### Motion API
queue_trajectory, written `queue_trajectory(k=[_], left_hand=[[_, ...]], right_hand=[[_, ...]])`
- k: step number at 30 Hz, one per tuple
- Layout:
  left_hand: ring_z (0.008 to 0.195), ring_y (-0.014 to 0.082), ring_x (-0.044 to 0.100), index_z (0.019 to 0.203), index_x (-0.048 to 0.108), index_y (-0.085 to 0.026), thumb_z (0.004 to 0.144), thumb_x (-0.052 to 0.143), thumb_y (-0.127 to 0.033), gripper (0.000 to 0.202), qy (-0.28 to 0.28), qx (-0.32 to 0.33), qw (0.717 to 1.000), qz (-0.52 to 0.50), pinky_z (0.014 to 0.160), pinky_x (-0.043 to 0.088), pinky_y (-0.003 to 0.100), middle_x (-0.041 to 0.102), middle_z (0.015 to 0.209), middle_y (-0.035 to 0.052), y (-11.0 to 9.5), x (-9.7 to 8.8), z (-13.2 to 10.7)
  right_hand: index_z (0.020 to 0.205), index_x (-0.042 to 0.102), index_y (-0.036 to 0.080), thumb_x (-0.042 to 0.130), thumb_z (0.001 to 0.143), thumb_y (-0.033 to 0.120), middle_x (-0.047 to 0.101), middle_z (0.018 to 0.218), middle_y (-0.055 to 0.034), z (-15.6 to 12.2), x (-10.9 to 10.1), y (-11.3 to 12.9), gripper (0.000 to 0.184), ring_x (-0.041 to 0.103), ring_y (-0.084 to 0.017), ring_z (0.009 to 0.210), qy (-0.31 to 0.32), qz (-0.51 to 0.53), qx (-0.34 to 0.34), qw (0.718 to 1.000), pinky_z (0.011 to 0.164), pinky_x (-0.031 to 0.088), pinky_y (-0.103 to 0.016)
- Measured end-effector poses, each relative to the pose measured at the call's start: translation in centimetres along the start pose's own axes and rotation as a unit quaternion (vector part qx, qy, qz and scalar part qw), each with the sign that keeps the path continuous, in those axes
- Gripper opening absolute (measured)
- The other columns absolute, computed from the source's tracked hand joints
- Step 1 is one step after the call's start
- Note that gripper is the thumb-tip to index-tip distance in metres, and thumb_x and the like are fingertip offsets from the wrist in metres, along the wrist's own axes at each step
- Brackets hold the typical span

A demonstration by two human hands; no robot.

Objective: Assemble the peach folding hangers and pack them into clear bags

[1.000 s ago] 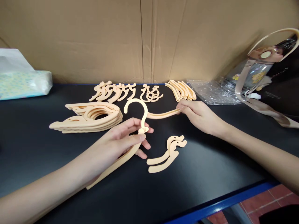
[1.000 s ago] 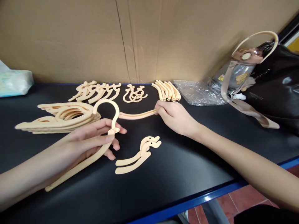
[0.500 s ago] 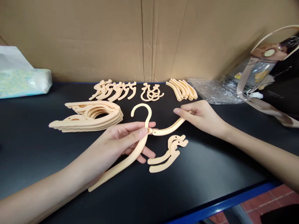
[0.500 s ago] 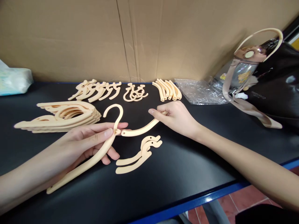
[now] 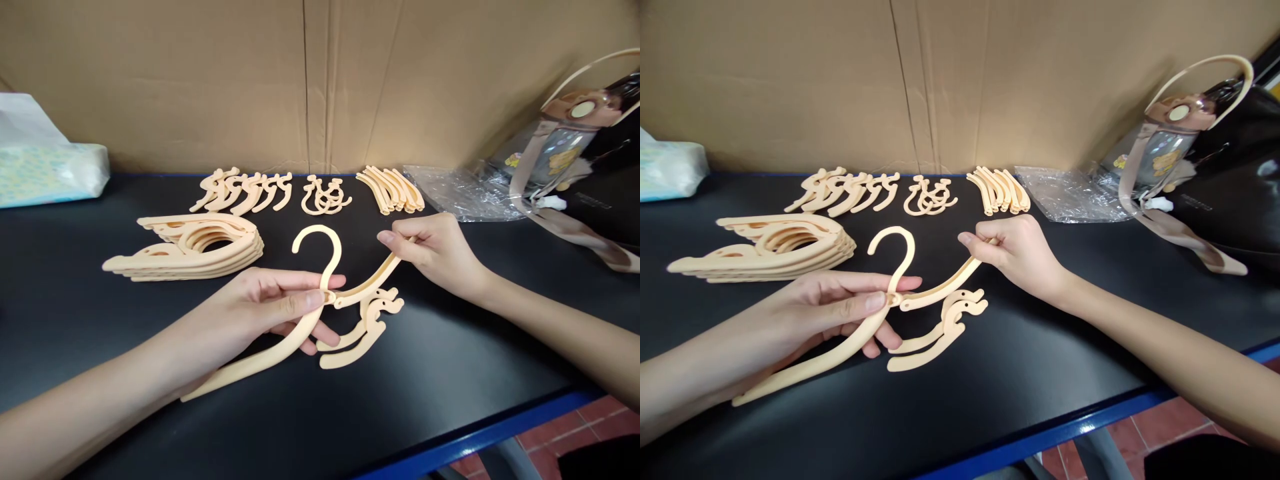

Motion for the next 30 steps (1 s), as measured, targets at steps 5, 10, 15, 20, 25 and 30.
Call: queue_trajectory(k=[5, 10, 15, 20, 25, 30], left_hand=[[0.075, 0.0171, 0.077, 0.112, 0.075, -0.030, 0.090, 0.069, -0.038, 0.025, -0.002, 0.003, 1.000, 0.015, 0.070, 0.061, 0.021, 0.080, 0.084, 0.0052, -0.1, -0.1, 0.0], [0.075, 0.0181, 0.076, 0.117, 0.073, -0.027, 0.092, 0.065, -0.035, 0.027, -0.009, 0.003, 0.999, 0.046, 0.072, 0.061, 0.025, 0.080, 0.085, 0.0047, -0.2, 0.2, 0.1], [0.083, 0.0168, 0.076, 0.119, 0.071, -0.025, 0.096, 0.058, -0.029, 0.028, -0.017, -0.008, 0.997, 0.072, 0.077, 0.060, 0.025, 0.080, 0.087, 0.0008, -0.3, 0.4, -0.1], [0.090, 0.0129, 0.075, 0.117, 0.072, -0.022, 0.096, 0.055, -0.023, 0.027, 0.011, -0.003, 0.998, 0.065, 0.080, 0.056, 0.018, 0.080, 0.092, -0.0002, -0.6, 1.2, -0.2], [0.085, 0.0150, 0.075, 0.103, 0.078, -0.024, 0.090, 0.060, -0.024, 0.022, -0.013, 0.013, 0.995, 0.097, 0.082, 0.056, 0.022, 0.080, 0.086, -0.0019, -0.8, 1.4, -0.2], [0.076, 0.0105, 0.071, 0.086, 0.080, -0.025, 0.089, 0.060, -0.025, 0.020, -0.020, 0.062, 0.987, 0.148, 0.074, 0.052, 0.015, 0.079, 0.078, -0.0038, -1.0, 1.3, -0.3]], right_hand=[[0.056, 0.020, 0.021, 0.052, 0.092, 0.035, 0.021, 0.054, 0.0042, -0.1, -0.6, 0.6, 0.050, 0.020, -0.011, 0.054, -0.026, -0.044, -0.015, 0.999, 0.050, 0.021, -0.030], [0.053, 0.021, 0.021, 0.050, 0.093, 0.046, 0.023, 0.050, 0.0037, -0.2, -0.9, 1.0, 0.055, 0.021, -0.011, 0.050, -0.048, -0.074, -0.025, 0.996, 0.048, 0.022, -0.031], [0.053, 0.024, 0.022, 0.047, 0.095, 0.050, 0.029, 0.048, 0.0030, -0.3, -1.1, 1.6, 0.055, 0.025, -0.012, 0.048, -0.064, -0.084, -0.041, 0.994, 0.049, 0.025, -0.031], [0.053, 0.027, 0.022, 0.049, 0.095, 0.045, 0.032, 0.048, 0.0023, -0.5, -1.1, 2.1, 0.052, 0.031, -0.012, 0.048, -0.072, -0.094, -0.064, 0.991, 0.052, 0.029, -0.032], [0.054, 0.026, 0.022, 0.048, 0.095, 0.043, 0.032, 0.048, 0.0019, -0.5, -1.0, 2.3, 0.052, 0.030, -0.013, 0.049, -0.072, -0.108, -0.069, 0.989, 0.053, 0.029, -0.032], [0.055, 0.022, 0.022, 0.048, 0.095, 0.043, 0.029, 0.049, 0.0020, -0.5, -0.9, 2.4, 0.052, 0.029, -0.013, 0.049, -0.064, -0.101, -0.072, 0.990, 0.053, 0.028, -0.032]])
Point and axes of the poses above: each hand's wrist, its own z-axis towards the middle knuckle, its own x-axis out of the palm, y = z × x, the point moved 7 cm from there along z, towards the middle knuckle
